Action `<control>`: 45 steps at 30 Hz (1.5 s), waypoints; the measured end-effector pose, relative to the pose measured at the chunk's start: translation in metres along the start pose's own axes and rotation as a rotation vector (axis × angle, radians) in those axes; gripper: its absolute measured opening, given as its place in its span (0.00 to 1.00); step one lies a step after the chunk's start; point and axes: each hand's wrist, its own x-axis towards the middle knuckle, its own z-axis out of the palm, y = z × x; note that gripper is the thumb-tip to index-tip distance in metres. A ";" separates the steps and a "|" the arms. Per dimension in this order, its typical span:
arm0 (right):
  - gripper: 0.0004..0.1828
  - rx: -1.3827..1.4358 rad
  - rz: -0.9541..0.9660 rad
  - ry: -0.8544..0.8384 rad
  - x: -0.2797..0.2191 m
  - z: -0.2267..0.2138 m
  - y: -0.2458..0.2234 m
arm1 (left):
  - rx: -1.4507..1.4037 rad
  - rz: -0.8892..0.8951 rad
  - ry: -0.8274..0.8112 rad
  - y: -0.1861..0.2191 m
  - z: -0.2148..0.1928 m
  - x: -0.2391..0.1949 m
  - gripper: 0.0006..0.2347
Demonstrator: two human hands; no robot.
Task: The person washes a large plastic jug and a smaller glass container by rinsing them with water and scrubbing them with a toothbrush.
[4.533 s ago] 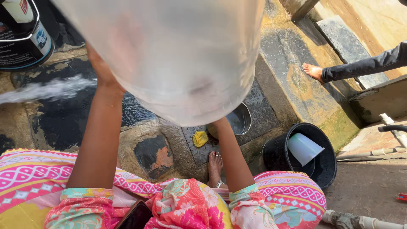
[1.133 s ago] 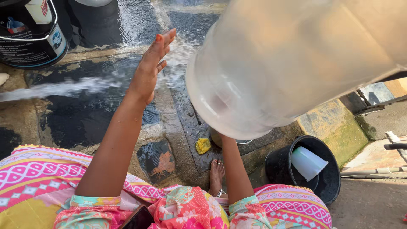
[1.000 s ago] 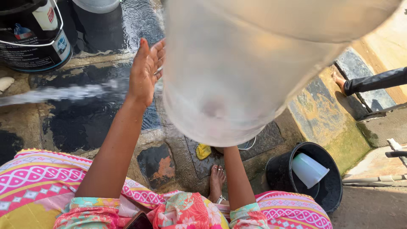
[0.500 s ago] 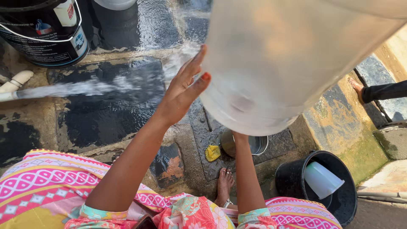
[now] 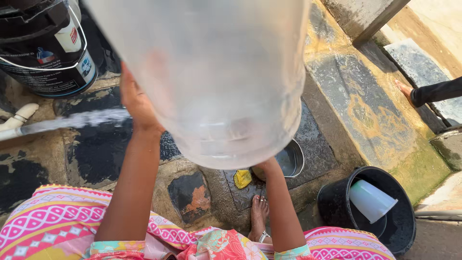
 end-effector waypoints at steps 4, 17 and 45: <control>0.27 -0.006 -0.039 0.249 0.011 0.006 0.011 | -0.037 0.050 -0.006 0.004 0.008 -0.014 0.25; 0.27 0.034 -0.047 0.368 0.015 0.010 0.021 | 0.728 0.018 -0.481 0.043 0.099 -0.026 0.35; 0.26 0.515 0.055 0.174 0.032 0.008 -0.088 | 0.173 -0.557 0.233 -0.045 0.049 -0.032 0.21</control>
